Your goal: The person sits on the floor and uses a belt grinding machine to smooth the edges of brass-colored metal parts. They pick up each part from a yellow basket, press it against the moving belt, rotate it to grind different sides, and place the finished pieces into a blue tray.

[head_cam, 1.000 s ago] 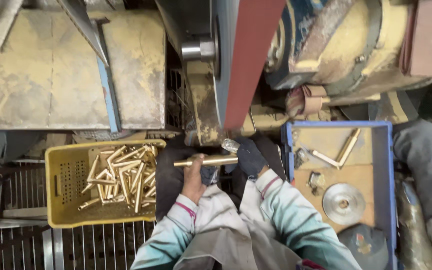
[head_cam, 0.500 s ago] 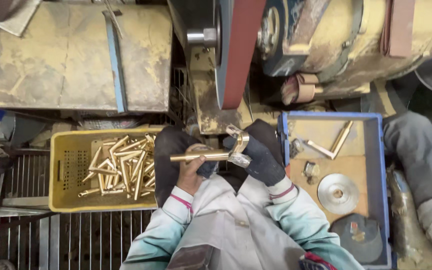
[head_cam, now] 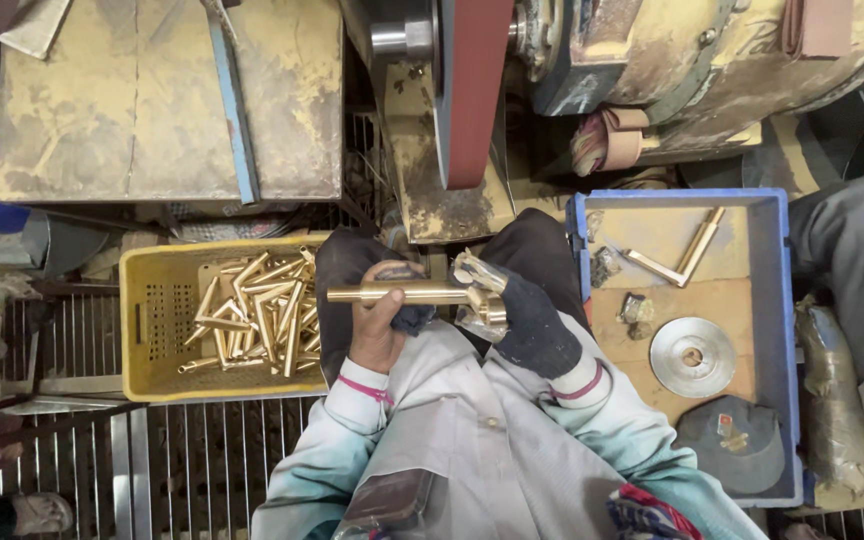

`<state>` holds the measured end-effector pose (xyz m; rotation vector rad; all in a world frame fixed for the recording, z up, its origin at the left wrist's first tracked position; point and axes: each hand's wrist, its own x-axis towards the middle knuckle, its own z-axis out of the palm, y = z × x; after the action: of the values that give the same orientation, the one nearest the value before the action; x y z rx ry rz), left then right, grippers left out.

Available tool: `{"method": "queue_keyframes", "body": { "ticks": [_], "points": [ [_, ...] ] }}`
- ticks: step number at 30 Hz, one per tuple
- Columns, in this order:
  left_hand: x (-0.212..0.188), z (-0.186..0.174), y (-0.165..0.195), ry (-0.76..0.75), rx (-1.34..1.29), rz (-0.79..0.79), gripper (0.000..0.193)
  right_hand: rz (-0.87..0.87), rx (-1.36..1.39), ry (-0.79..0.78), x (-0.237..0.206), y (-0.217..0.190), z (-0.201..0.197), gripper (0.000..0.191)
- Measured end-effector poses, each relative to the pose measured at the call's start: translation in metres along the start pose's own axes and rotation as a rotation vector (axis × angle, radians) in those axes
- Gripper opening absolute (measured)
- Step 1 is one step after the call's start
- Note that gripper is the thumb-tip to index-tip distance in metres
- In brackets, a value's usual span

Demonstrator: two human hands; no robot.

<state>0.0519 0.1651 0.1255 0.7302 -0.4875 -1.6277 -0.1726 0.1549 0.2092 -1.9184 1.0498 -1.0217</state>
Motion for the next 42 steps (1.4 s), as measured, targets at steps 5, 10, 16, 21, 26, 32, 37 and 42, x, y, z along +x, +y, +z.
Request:
{"method": "queue_keyframes", "body": {
  "ticks": [5,10,16,21,26,32,37,42],
  "points": [
    [-0.001,0.005,0.006,-0.020,-0.019,0.013,0.050,-0.102,-0.024,0.008,0.001,-0.006,0.000,0.058],
    [-0.002,0.005,0.006,-0.040,-0.012,0.020,0.048,-0.048,-0.036,-0.004,0.001,-0.008,0.000,0.058],
    [-0.003,-0.003,0.001,-0.038,-0.021,-0.010,0.047,-0.032,-0.020,-0.037,0.000,-0.007,0.000,0.058],
    [-0.009,-0.013,-0.005,-0.042,-0.002,-0.046,0.045,0.087,0.061,-0.081,-0.002,-0.001,0.000,0.061],
    [-0.014,-0.025,-0.014,0.017,-0.016,-0.090,0.045,0.163,0.089,-0.147,-0.002,0.010,0.002,0.058],
    [-0.005,-0.033,-0.030,0.082,-0.023,-0.128,0.039,0.144,0.111,-0.128,0.005,0.034,0.006,0.041],
    [0.016,-0.038,-0.048,0.225,-0.085,-0.207,0.033,0.399,0.355,-0.169,0.018,0.063,0.012,0.027],
    [0.052,-0.043,-0.059,0.310,-0.136,-0.238,0.025,0.410,0.238,-0.113,0.036,0.095,0.018,0.023]
  ]
}}
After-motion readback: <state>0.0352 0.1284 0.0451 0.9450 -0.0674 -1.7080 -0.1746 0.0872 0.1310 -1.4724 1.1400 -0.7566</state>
